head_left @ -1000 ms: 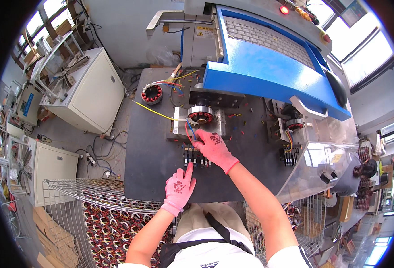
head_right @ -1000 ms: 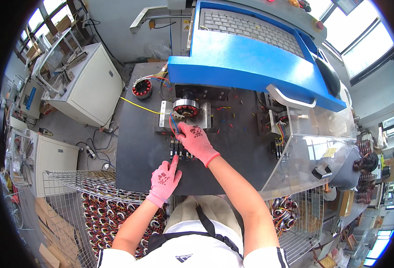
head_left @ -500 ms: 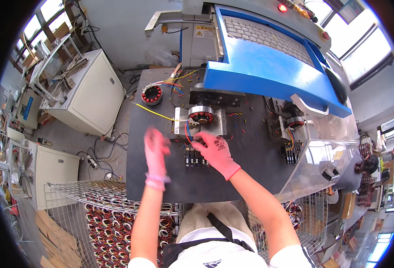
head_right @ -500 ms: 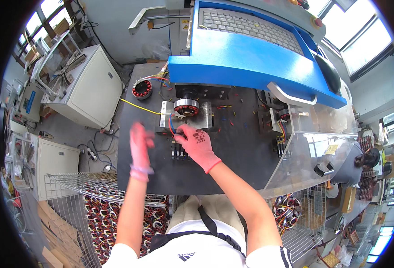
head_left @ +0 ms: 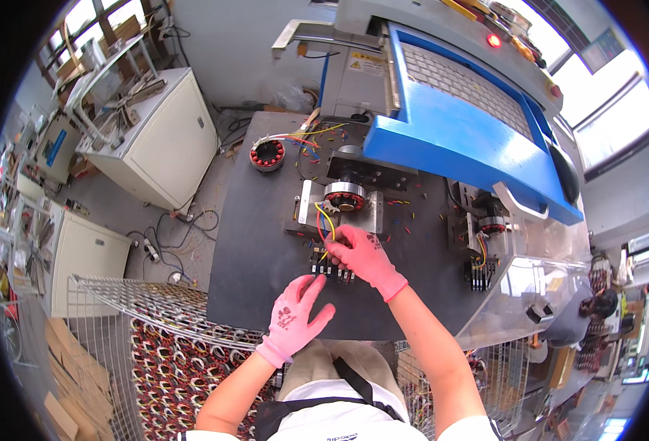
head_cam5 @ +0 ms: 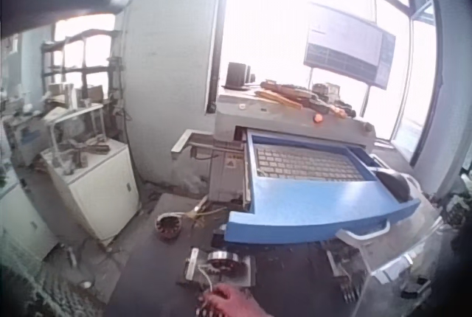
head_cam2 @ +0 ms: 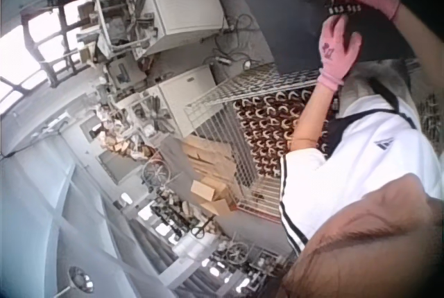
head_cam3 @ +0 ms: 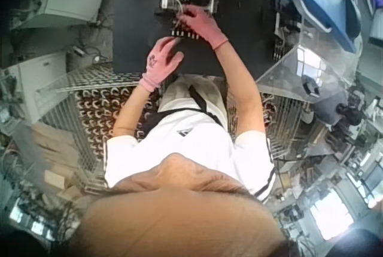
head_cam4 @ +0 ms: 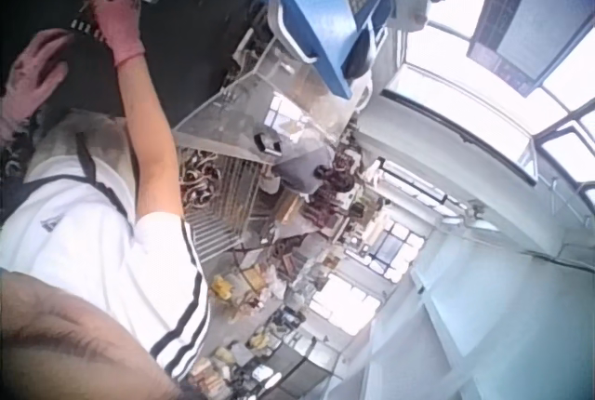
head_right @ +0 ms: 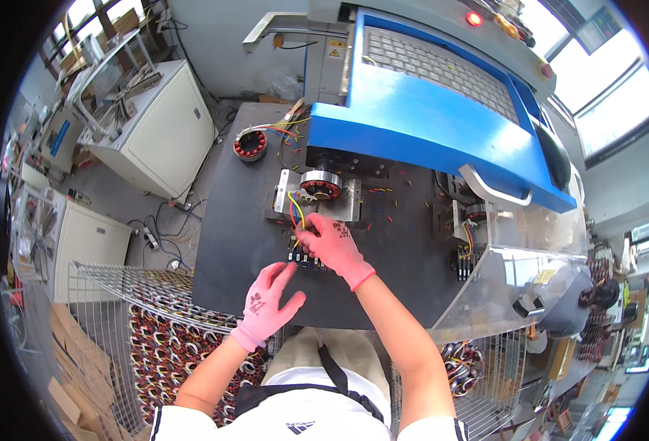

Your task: The person assembles motors by inserting wires into terminal blocks using a screwdriver, securing the motor housings to base plates, and placing the finished assemblies into a wire storage rack.

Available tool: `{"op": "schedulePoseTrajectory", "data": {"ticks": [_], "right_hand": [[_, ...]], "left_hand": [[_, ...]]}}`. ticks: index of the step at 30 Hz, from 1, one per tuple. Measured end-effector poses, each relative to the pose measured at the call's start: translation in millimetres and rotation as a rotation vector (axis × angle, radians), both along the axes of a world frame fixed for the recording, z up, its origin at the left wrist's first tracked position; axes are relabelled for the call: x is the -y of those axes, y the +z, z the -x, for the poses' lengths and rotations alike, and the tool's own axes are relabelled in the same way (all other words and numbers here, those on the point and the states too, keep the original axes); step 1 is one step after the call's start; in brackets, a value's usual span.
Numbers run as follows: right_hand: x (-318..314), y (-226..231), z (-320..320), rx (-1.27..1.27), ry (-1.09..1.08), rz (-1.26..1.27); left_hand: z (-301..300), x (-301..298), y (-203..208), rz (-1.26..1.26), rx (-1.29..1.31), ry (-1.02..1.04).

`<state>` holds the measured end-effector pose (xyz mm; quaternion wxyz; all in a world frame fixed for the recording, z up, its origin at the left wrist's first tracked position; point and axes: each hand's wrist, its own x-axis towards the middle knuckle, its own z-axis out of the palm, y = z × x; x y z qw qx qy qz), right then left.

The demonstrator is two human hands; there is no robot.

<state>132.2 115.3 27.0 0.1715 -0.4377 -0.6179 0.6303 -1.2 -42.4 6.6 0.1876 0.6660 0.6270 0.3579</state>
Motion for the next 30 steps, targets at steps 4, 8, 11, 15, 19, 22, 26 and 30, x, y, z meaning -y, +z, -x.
{"op": "schedulePoseTrajectory", "data": {"ticks": [4,8,11,15,19,22,26,30], "right_hand": [[5,-31,-2,0.144,0.025,-0.329],[10,-35,3,0.204,0.014,-0.499],[11,-42,4,0.261,0.030,-0.594],[13,-48,10,0.243,0.042,-0.596],[17,-51,11,0.290,0.033,-0.635],[30,-25,-5,0.243,-0.011,-0.719],[62,60,-68,0.098,-0.073,-0.798],[82,132,-201,0.104,-0.353,-0.969]], "left_hand": [[-5,5,-55,0.111,-0.432,0.100],[-5,1,-60,0.158,-0.478,0.052],[-5,2,-64,0.137,-0.510,0.066],[-6,2,-65,0.144,-0.487,0.077],[-5,4,-69,0.067,-0.197,0.120],[-4,7,-87,0.188,0.204,0.244],[-1,7,-101,0.166,0.281,0.288],[1,13,-111,0.112,0.219,0.368]]}}
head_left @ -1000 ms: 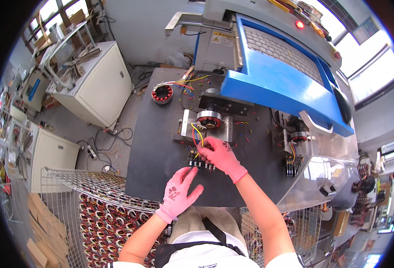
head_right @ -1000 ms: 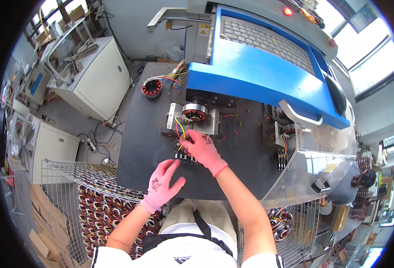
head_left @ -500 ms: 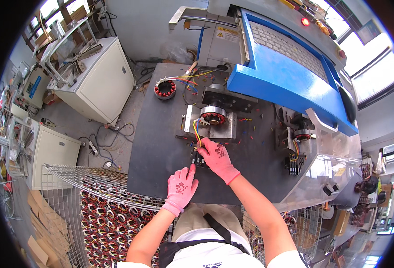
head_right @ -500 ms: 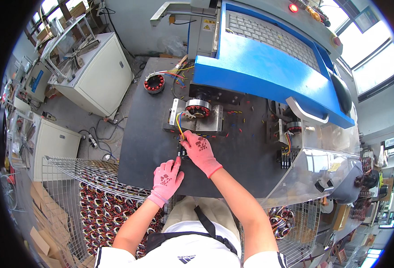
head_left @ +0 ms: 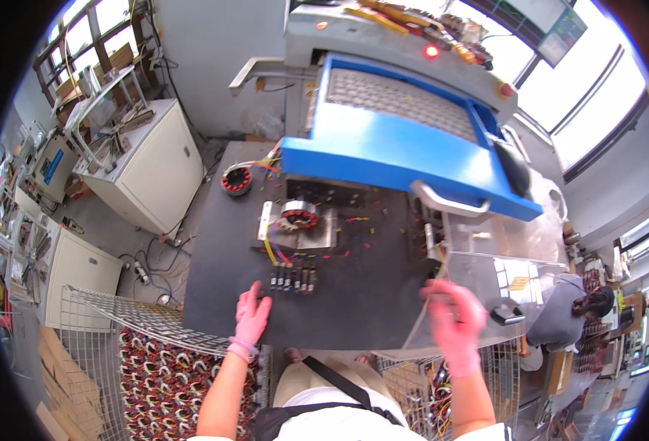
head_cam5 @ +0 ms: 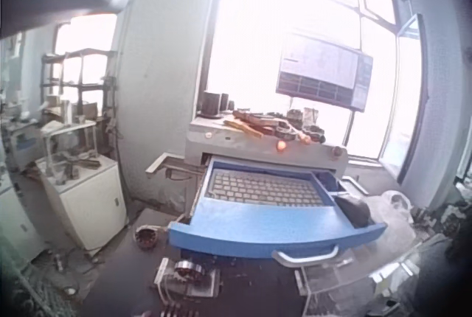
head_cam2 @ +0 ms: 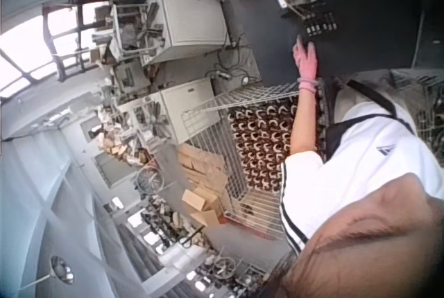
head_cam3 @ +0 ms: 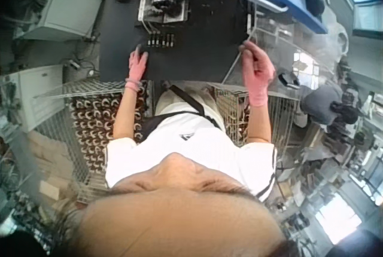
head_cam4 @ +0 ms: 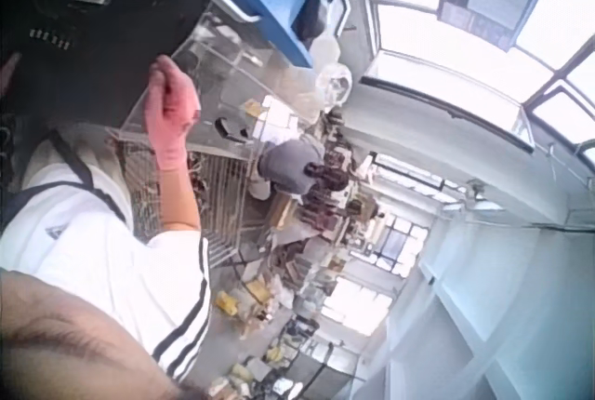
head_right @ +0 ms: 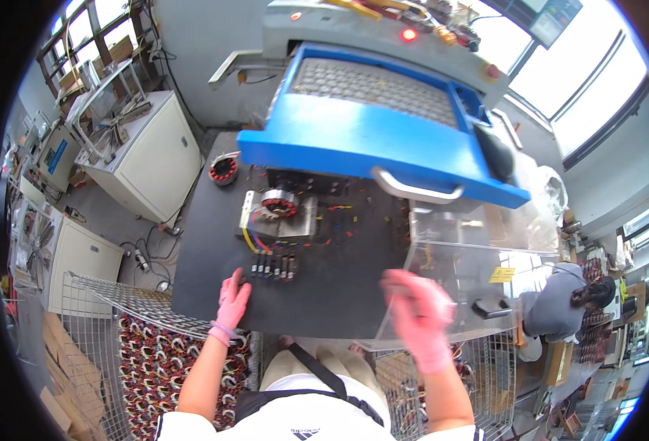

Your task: The person assembles motors by inserting wires into terminal blocks using a screwdriver, securing the motor housings to base plates, and placing the finished assemblies into a wire storage rack.

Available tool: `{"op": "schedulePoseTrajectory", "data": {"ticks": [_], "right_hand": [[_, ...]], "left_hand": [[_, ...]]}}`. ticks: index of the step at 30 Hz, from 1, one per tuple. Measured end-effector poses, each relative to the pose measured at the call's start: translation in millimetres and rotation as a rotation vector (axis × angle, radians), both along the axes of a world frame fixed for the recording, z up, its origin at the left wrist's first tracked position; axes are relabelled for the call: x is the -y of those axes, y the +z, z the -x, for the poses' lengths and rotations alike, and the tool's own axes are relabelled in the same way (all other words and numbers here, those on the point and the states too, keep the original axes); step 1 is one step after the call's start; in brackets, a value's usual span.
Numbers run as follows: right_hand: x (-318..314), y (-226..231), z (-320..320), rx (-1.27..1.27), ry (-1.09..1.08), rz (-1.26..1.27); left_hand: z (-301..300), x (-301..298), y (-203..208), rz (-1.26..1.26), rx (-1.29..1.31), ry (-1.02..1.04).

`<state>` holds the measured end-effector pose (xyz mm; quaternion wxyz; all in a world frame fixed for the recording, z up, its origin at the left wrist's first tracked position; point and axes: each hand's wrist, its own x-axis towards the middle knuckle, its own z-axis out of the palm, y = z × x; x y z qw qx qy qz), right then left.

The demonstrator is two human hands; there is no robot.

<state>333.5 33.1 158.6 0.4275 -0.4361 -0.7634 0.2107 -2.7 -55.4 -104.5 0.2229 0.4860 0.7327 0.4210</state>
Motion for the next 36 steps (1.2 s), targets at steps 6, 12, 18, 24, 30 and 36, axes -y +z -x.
{"op": "schedulePoseTrajectory", "data": {"ticks": [6,12,18,24,30,36], "right_hand": [[-11,-76,-334,-0.026,-0.957,-0.234],[15,-231,-409,-0.601,-0.603,0.274],[50,-147,-306,-0.575,-0.160,0.663],[24,-135,-213,0.097,0.494,0.357],[19,-142,-118,0.092,0.685,0.459],[33,-146,-73,0.062,0.655,0.516]], "left_hand": [[-31,-20,-6,-0.026,-0.084,0.197],[-96,36,-38,-0.228,0.464,0.652],[-197,102,-5,-0.014,0.547,0.601],[-256,139,24,0.475,0.506,0.255],[-331,95,72,0.350,-0.092,-0.374],[-374,17,62,-0.038,-0.238,-0.550]]}}
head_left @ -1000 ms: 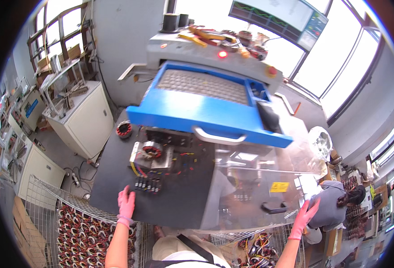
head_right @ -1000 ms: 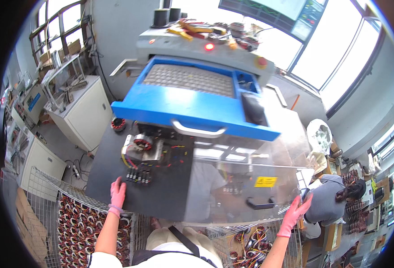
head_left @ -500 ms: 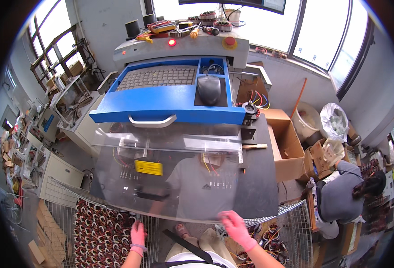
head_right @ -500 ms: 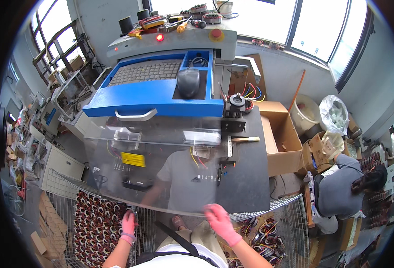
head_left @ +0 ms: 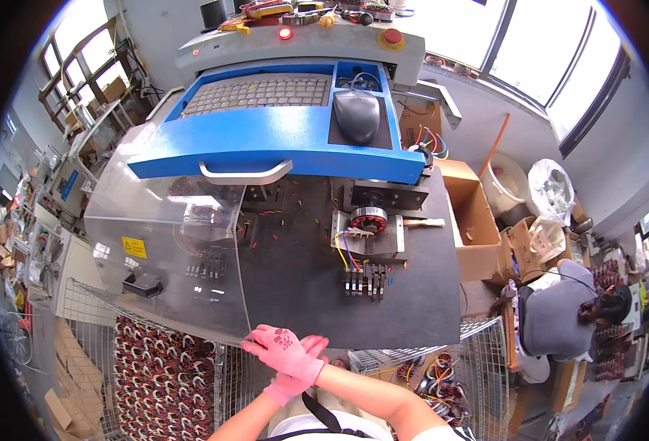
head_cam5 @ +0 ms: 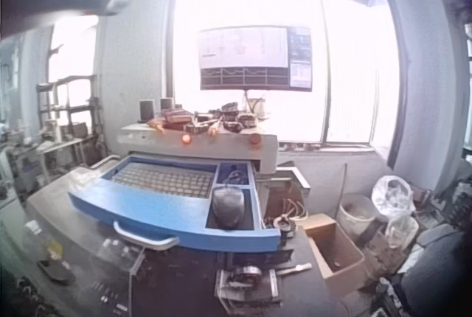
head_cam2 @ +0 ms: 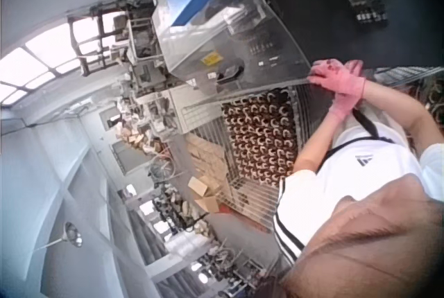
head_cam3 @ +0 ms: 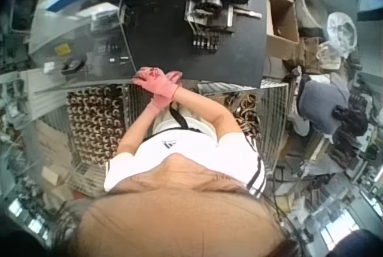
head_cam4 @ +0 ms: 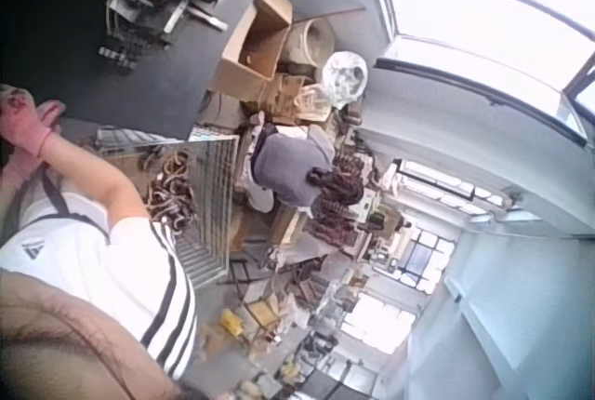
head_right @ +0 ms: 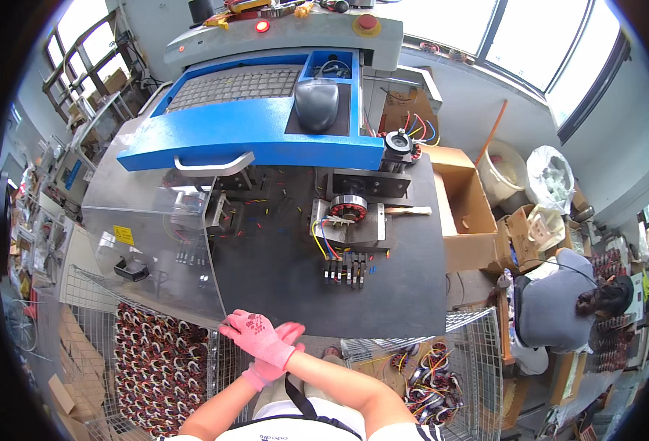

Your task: The person assembles motors by inserting wires into terminal blocks using a screwdriver, securing the motor housings to base plates, and placing the finished assemblies into a wire storage rack.

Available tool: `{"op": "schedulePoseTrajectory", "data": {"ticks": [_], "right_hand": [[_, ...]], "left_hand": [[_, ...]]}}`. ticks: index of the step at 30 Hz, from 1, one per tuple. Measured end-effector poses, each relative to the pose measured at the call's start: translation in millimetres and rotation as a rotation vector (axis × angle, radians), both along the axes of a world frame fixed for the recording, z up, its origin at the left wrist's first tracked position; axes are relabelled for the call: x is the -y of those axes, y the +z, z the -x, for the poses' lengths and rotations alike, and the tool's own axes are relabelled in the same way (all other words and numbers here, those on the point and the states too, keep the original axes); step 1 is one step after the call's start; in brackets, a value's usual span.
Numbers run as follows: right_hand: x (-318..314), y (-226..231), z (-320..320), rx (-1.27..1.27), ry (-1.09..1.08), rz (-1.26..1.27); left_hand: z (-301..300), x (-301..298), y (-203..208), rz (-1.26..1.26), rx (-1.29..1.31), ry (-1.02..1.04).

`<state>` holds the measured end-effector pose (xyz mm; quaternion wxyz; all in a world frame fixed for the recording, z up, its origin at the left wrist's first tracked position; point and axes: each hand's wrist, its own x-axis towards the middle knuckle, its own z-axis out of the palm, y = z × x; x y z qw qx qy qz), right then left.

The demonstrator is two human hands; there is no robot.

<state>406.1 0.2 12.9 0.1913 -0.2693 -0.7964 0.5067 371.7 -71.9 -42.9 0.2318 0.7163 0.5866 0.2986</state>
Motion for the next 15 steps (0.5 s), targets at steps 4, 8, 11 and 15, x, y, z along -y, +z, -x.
{"op": "schedulePoseTrajectory", "data": {"ticks": [4,8,11,15], "right_hand": [[0,-1,1,-0.004,-0.004,-0.004],[-23,14,-13,-0.034,0.060,0.366],[-68,5,-62,-0.175,-0.399,0.194],[-140,-24,-112,0.157,-0.704,-0.698]], "left_hand": [[-22,-51,-6,-0.189,-0.010,0.086],[-54,-96,-20,-0.273,-0.085,0.127],[-58,-119,-40,0.021,0.338,0.175],[-53,-113,-41,-0.146,-0.314,0.039]]}}
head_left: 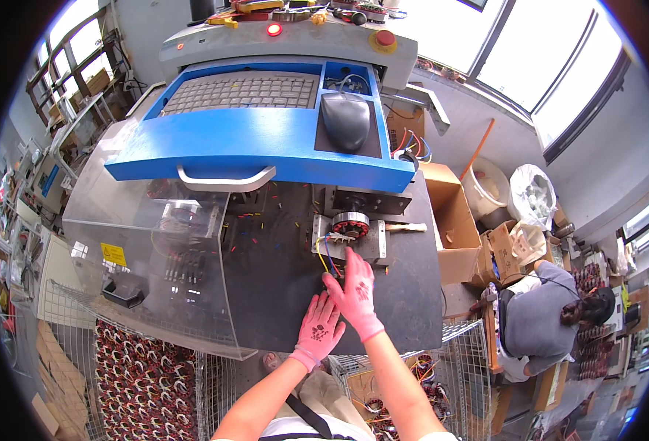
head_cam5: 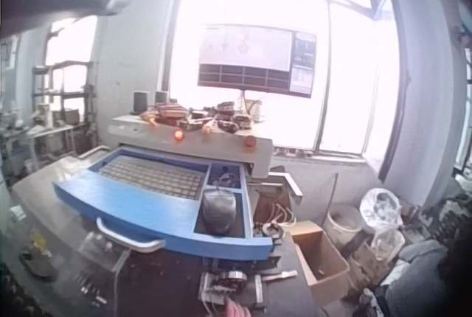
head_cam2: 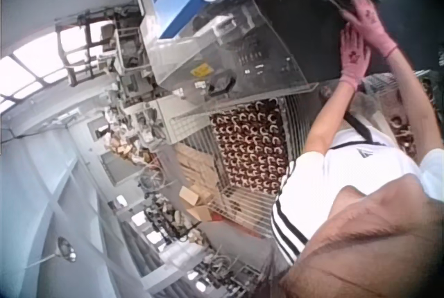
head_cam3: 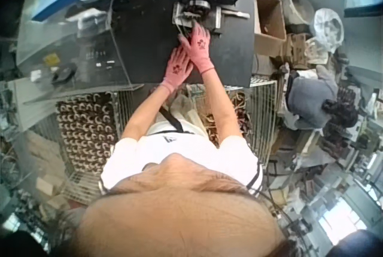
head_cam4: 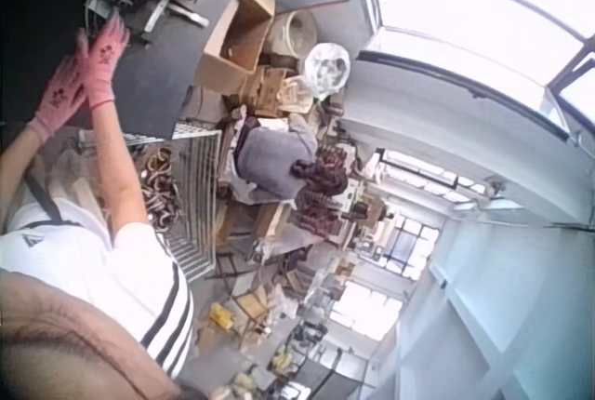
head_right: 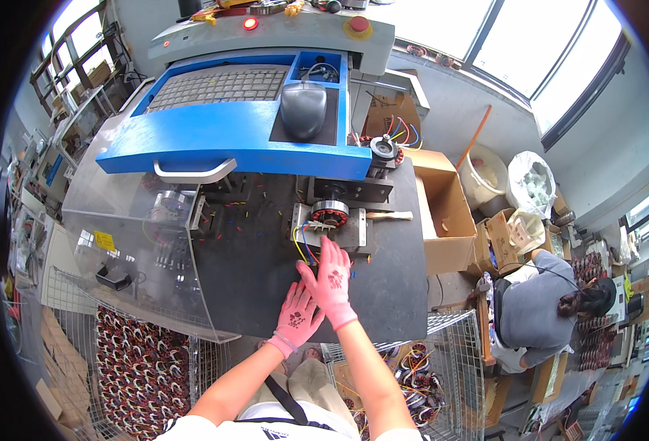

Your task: The person assembles motors by inserting wires into terminal blocks using a screwdriver, securing the motor housings to base plates, and placing the finished assemblies into a wire storage rack.

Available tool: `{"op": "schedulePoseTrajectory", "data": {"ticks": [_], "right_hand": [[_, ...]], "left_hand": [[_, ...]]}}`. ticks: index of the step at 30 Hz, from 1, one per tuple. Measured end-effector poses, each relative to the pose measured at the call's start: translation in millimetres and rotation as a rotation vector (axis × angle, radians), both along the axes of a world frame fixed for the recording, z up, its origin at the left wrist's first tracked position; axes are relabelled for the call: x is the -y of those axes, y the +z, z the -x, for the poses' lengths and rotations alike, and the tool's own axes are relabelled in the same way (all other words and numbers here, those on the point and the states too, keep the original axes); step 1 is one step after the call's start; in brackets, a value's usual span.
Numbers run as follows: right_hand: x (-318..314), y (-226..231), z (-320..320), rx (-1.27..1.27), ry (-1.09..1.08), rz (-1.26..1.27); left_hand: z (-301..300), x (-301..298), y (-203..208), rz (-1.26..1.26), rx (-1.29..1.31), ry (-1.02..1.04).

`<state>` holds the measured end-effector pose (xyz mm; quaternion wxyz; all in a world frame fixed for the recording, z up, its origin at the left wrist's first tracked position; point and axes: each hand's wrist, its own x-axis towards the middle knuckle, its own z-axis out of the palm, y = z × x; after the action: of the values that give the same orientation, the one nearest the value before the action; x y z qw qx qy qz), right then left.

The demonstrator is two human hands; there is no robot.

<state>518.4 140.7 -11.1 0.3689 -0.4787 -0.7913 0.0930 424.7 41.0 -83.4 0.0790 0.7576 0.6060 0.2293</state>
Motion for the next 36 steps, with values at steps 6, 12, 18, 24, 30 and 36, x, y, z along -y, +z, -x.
{"op": "schedulePoseTrajectory", "data": {"ticks": [6,12,18,24,30,36], "right_hand": [[-21,-3,-14,-0.741,0.378,0.868],[-130,7,-34,0.050,0.195,0.044],[-124,35,-28,0.373,0.275,0.167],[-46,46,-37,-0.012,0.196,0.395],[114,88,-39,0.162,0.435,0.378],[153,66,9,-0.687,0.493,1.349]], "left_hand": [[2,-1,9,-0.003,0.034,-0.030],[-6,-5,10,0.002,0.063,-0.039],[5,3,25,0.021,0.252,0.002],[-1,53,38,0.397,1.718,0.126],[8,112,100,0.475,2.415,0.111],[28,190,121,0.642,2.427,0.088]]}}
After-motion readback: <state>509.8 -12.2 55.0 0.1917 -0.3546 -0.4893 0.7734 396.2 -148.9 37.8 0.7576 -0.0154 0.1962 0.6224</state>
